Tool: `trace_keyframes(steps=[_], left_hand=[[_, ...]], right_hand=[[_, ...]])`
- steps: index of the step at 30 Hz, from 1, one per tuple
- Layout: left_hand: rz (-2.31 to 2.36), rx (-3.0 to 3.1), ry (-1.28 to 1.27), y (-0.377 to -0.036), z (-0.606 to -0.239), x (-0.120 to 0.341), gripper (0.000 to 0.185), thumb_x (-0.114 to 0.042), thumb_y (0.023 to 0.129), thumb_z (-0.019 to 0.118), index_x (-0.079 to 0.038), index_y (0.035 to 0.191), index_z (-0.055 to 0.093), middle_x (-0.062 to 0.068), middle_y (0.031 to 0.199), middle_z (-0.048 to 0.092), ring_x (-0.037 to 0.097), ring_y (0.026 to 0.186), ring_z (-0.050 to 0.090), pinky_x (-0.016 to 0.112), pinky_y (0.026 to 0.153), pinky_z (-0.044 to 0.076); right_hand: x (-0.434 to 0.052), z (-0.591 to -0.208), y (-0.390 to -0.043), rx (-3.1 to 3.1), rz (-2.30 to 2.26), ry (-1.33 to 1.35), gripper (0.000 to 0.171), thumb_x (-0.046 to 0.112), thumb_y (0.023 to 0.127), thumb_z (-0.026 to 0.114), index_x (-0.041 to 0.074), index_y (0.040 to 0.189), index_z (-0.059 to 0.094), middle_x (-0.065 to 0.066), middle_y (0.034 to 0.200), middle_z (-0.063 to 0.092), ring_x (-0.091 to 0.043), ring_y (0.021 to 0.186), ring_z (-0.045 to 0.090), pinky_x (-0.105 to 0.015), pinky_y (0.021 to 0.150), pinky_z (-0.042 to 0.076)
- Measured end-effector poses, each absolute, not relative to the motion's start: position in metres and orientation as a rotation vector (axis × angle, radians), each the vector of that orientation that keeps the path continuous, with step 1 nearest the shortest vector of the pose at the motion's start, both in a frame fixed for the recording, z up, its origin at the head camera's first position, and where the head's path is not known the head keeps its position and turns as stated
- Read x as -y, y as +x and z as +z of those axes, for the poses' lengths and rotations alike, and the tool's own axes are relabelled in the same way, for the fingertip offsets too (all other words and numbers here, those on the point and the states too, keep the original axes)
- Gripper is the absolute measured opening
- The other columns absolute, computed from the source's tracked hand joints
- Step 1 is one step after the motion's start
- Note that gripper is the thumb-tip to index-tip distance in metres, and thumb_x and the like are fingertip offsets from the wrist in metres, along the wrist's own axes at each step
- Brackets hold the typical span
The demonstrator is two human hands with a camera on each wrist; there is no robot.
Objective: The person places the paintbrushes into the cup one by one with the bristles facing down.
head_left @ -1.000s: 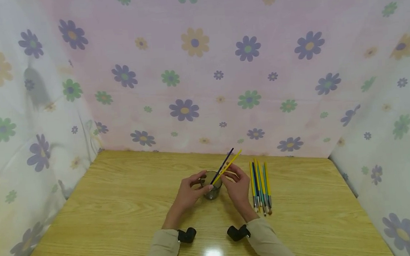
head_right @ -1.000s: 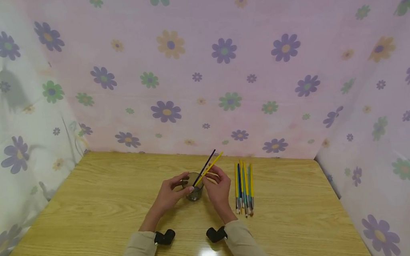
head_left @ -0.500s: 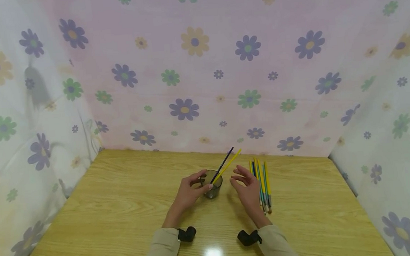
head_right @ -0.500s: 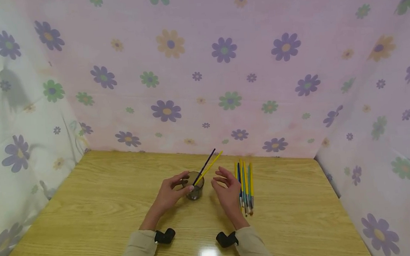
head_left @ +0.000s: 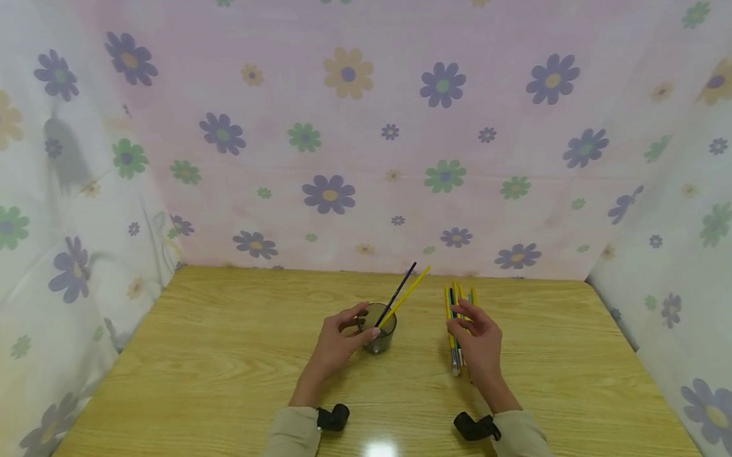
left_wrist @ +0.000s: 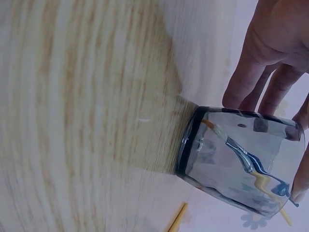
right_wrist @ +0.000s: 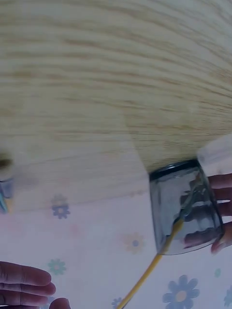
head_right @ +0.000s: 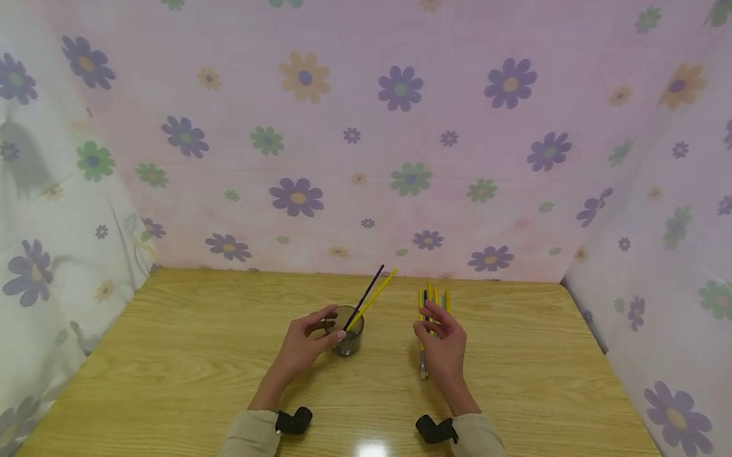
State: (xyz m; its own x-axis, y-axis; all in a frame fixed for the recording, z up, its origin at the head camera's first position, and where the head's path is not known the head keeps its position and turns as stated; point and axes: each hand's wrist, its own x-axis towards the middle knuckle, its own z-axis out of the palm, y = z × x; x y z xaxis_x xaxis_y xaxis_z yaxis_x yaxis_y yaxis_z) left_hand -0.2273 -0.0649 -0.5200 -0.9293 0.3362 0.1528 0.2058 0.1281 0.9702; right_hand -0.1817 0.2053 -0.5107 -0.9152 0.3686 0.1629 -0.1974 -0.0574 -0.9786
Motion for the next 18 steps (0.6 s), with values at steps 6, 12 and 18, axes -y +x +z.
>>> trace_keyframes(steps=[6, 12, 18], left_hand=[[1.953, -2.268, 0.538, -0.226, -0.520, 0.063, 0.058, -0.013, 0.093, 0.076, -0.008, 0.147, 0.056, 0.024, 0.142, 0.056, 0.041, 0.131, 0.054, 0.050, 0.103, 0.052], [1.970, -2.251, 0.528, -0.227, -0.520, 0.063, 0.058, -0.012, 0.093, 0.076, -0.005, 0.147, 0.055, 0.025, 0.143, 0.054, 0.042, 0.133, 0.051, 0.053, 0.107, 0.049], [1.946, -2.243, 0.522, -0.219, -0.506, 0.064, 0.058, -0.008, 0.094, 0.074, 0.001, 0.147, 0.052, 0.030, 0.144, 0.052, 0.045, 0.135, 0.049, 0.055, 0.110, 0.046]], right_hand=[[-0.225, -0.511, -0.176, 1.824, 2.060, -0.249, 0.043, -0.011, 0.092, 0.066, -0.009, 0.134, 0.058, -0.003, 0.109, 0.070, -0.006, 0.086, 0.070, -0.023, 0.075, 0.061], [-0.244, -0.513, -0.174, 1.834, 2.074, -0.303, 0.044, -0.011, 0.093, 0.066, -0.009, 0.136, 0.057, 0.003, 0.106, 0.071, -0.007, 0.084, 0.070, -0.024, 0.074, 0.061], [-0.263, -0.515, -0.171, 1.941, 2.090, -0.353, 0.046, -0.005, 0.096, 0.066, -0.009, 0.139, 0.053, 0.001, 0.108, 0.070, -0.011, 0.090, 0.071, -0.026, 0.077, 0.062]])
